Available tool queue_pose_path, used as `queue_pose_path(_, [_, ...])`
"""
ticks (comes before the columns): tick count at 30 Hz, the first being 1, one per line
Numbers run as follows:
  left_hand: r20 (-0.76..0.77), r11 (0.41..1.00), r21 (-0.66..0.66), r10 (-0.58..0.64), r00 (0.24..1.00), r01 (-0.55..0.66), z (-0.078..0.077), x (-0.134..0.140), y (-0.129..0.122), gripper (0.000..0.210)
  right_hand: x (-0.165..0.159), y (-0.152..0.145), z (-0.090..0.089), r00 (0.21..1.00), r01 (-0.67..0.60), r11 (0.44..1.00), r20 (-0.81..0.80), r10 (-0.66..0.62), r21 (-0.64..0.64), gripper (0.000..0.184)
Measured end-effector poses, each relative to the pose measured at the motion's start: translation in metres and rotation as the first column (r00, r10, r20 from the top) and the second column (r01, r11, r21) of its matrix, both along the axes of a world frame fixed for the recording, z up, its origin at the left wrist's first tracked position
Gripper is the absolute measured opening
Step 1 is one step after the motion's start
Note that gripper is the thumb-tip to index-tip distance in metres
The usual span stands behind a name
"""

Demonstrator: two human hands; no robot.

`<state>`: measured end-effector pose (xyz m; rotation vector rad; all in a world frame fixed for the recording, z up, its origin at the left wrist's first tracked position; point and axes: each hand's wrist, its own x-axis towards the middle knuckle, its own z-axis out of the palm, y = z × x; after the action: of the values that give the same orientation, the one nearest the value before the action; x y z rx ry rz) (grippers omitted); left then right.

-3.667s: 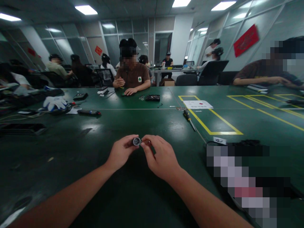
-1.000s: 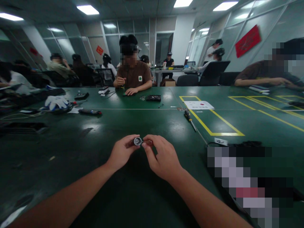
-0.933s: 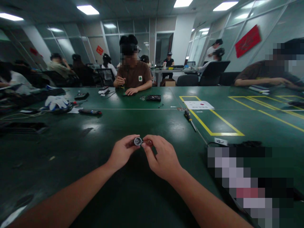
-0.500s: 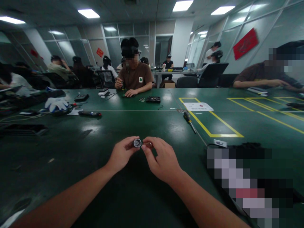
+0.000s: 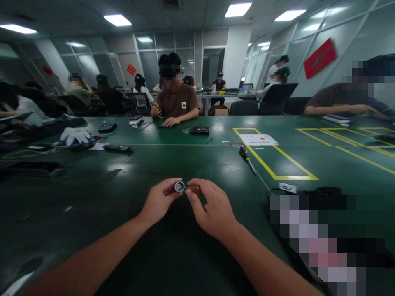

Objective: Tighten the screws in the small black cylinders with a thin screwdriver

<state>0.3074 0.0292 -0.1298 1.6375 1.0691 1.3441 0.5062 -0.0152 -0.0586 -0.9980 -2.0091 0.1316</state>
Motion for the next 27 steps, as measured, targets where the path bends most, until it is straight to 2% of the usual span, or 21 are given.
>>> queue_pose_path(27, [0.004, 1.0, -0.006, 0.003, 1.0, -0.003, -0.0011, -0.0008, 0.0001, 0.039, 0.0008, 0.0019, -0.0004, 0.999, 0.032, 0.999, -0.004, -0.032, 0.005, 0.016])
